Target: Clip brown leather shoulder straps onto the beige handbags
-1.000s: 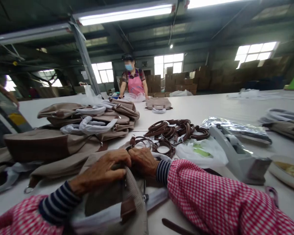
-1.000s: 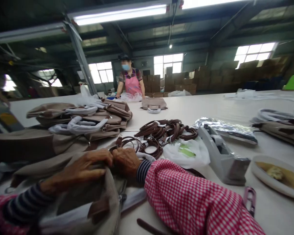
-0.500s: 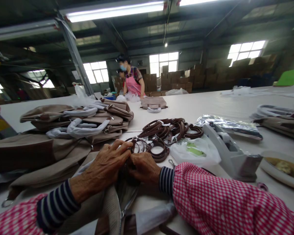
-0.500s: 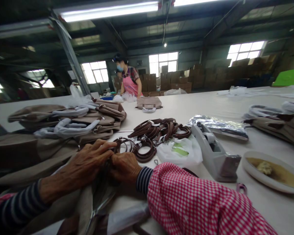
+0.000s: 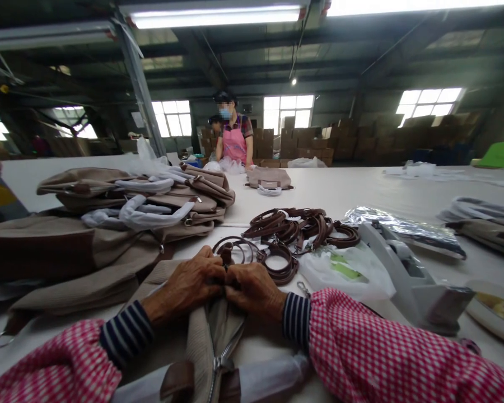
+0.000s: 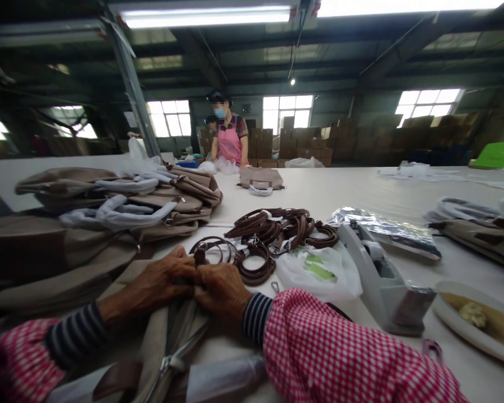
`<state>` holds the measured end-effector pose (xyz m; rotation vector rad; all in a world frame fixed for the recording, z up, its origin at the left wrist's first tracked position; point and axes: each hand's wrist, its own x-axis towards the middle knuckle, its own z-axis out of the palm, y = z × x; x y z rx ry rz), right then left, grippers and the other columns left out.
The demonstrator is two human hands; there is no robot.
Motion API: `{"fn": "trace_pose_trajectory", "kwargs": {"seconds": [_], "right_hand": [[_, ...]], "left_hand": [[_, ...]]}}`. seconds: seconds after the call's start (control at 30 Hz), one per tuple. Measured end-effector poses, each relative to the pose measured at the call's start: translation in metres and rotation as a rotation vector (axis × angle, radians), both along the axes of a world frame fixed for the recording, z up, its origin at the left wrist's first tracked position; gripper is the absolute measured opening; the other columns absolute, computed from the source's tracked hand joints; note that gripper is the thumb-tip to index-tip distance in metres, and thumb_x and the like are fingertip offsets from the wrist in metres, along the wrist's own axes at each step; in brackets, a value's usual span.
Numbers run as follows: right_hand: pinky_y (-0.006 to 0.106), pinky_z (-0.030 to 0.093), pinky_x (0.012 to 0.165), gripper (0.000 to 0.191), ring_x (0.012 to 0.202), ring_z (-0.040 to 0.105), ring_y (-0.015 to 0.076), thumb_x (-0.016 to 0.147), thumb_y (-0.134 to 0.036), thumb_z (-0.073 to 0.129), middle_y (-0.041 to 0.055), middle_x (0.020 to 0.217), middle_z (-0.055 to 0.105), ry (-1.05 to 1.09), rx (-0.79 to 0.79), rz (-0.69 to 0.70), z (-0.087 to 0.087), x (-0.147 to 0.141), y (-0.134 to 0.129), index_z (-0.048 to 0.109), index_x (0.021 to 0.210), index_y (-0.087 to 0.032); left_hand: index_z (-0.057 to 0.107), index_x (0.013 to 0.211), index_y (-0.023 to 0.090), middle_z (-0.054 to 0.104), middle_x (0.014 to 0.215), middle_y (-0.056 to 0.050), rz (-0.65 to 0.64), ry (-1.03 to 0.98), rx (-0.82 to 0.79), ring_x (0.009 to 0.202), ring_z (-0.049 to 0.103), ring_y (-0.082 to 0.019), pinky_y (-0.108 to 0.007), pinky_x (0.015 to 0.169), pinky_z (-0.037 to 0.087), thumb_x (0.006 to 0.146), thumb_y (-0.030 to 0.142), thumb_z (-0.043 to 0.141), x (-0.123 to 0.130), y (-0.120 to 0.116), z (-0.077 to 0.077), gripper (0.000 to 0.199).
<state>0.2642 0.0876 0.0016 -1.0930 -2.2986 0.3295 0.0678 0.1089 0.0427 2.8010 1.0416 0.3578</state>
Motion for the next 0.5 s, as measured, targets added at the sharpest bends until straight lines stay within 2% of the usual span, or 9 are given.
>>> {"fn": "trace_pose_trajectory", "kwargs": {"seconds": [0.13, 0.23, 0.3, 0.4, 0.5], "right_hand": [[0.025, 0.040, 0.067, 0.005, 0.073, 0.063, 0.0153, 0.084, -0.013, 0.066, 0.0020, 0.080, 0.070, 0.013, -0.032, 0.029, 0.008, 0.003, -0.002, 0.064, 0.085, -0.017], [0.024, 0.041, 0.069, 0.007, 0.072, 0.061, 0.0135, 0.089, -0.012, 0.064, 0.0009, 0.080, 0.070, 0.052, -0.018, 0.079, 0.031, 0.023, -0.001, 0.068, 0.091, -0.016], [0.025, 0.042, 0.071, 0.009, 0.072, 0.060, 0.0136, 0.092, -0.013, 0.061, 0.0012, 0.080, 0.070, 0.027, -0.005, 0.026, 0.052, 0.048, 0.001, 0.070, 0.093, -0.016], [0.027, 0.043, 0.073, 0.012, 0.076, 0.061, 0.0159, 0.094, -0.019, 0.063, 0.0043, 0.090, 0.071, -0.149, -0.080, -0.058, 0.077, 0.087, 0.004, 0.073, 0.099, -0.016], [0.029, 0.044, 0.077, 0.022, 0.090, 0.065, 0.0201, 0.094, -0.023, 0.065, 0.0088, 0.110, 0.072, -0.396, -0.197, -0.066, 0.079, 0.108, 0.000, 0.071, 0.115, -0.016]], "left_hand": [[0.074, 0.082, 0.023, 0.068, 0.088, -0.001, -0.014, -0.160, 0.026, 0.096, 0.054, -0.023, -0.032, 0.079, 0.043, 0.091, 0.014, 0.070, -0.005, -0.001, -0.012, 0.013], [0.075, 0.082, 0.023, 0.070, 0.087, -0.002, -0.057, -0.284, 0.035, 0.092, 0.053, -0.022, -0.033, 0.077, 0.044, 0.092, 0.016, 0.068, -0.015, 0.002, -0.018, 0.014], [0.076, 0.085, 0.022, 0.071, 0.086, -0.002, -0.068, -0.333, 0.046, 0.091, 0.053, -0.022, -0.033, 0.077, 0.045, 0.093, 0.018, 0.069, -0.022, 0.003, -0.021, 0.012], [0.076, 0.087, 0.022, 0.071, 0.084, -0.001, -0.072, -0.341, 0.069, 0.090, 0.053, -0.022, -0.032, 0.075, 0.044, 0.093, 0.016, 0.070, -0.028, 0.005, -0.023, 0.010], [0.075, 0.086, 0.022, 0.070, 0.082, -0.001, -0.062, -0.323, 0.087, 0.091, 0.053, -0.022, -0.032, 0.075, 0.043, 0.091, 0.013, 0.072, -0.027, 0.004, -0.024, 0.011]]}}
